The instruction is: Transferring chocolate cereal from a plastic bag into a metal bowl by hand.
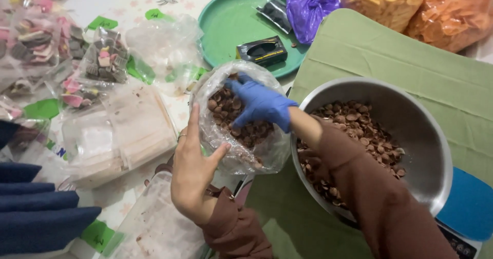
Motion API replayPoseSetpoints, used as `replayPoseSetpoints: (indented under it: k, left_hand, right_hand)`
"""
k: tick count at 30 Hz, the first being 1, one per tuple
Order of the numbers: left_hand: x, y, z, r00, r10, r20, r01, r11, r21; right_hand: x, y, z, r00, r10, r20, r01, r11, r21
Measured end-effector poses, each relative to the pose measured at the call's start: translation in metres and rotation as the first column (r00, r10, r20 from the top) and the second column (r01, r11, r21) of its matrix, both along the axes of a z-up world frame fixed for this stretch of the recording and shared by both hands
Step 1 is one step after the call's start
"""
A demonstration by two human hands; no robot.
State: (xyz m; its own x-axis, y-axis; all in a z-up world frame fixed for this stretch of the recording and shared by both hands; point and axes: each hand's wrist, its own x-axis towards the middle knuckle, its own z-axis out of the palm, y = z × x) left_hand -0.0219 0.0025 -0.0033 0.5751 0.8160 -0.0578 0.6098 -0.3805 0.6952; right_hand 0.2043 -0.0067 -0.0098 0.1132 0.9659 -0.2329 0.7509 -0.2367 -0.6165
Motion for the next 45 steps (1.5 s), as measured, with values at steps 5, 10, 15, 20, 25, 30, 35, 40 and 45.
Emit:
replayPoseSetpoints:
  k: [5,10,15,20,25,30,35,40,45]
  left_hand:
    - [-0.002,0.002,-0.005,0.999,-0.017,0.034,0.015,0.999,0.041]
    - [0.002,0.002,0.001,1.0,-0.011,-0.021,0.011,1.0,0.006]
    - [0.001,0.001,0.002,1.0,-0.015,-0.011,0.014,1.0,-0.008]
    - [0.002,0.002,0.001,1.0,-0.015,-0.019,0.015,1.0,0.003]
    - [0.005,-0.001,0.006,0.998,0.009,-0.062,-0.011,0.999,-0.033]
    - [0.005,-0.002,0.008,0.989,0.046,-0.138,-0.06,0.994,-0.095]
    - [0.005,0.0,0.005,0.998,0.015,-0.054,-0.016,1.0,-0.023]
    - [0.003,0.002,0.001,0.999,-0.018,-0.033,0.018,1.0,0.001]
    - [0.001,0.008,-0.008,0.998,-0.063,-0.021,0.065,0.996,0.066]
  right_hand:
    - [-0.011,0.008,-0.027,0.941,0.126,0.314,-0.072,0.982,-0.177]
    - [-0.014,0.002,-0.019,0.906,0.185,0.382,-0.084,0.96,-0.266]
    - [-0.016,-0.001,-0.026,0.923,0.14,0.36,-0.062,0.974,-0.22]
    - [-0.017,0.002,-0.037,0.909,0.165,0.383,-0.119,0.983,-0.14]
    - [-0.016,0.006,-0.039,0.912,0.168,0.375,-0.114,0.98,-0.161]
    - [-0.017,0.008,-0.025,0.962,0.088,0.259,-0.052,0.988,-0.144]
    - [-0.009,0.013,-0.033,0.996,-0.026,0.089,0.025,1.0,0.014]
    - [-0.004,-0.005,-0.011,0.996,-0.089,-0.03,0.092,0.982,0.167]
    - [0.013,-0.025,-0.014,0.971,-0.096,-0.218,0.189,0.867,0.46]
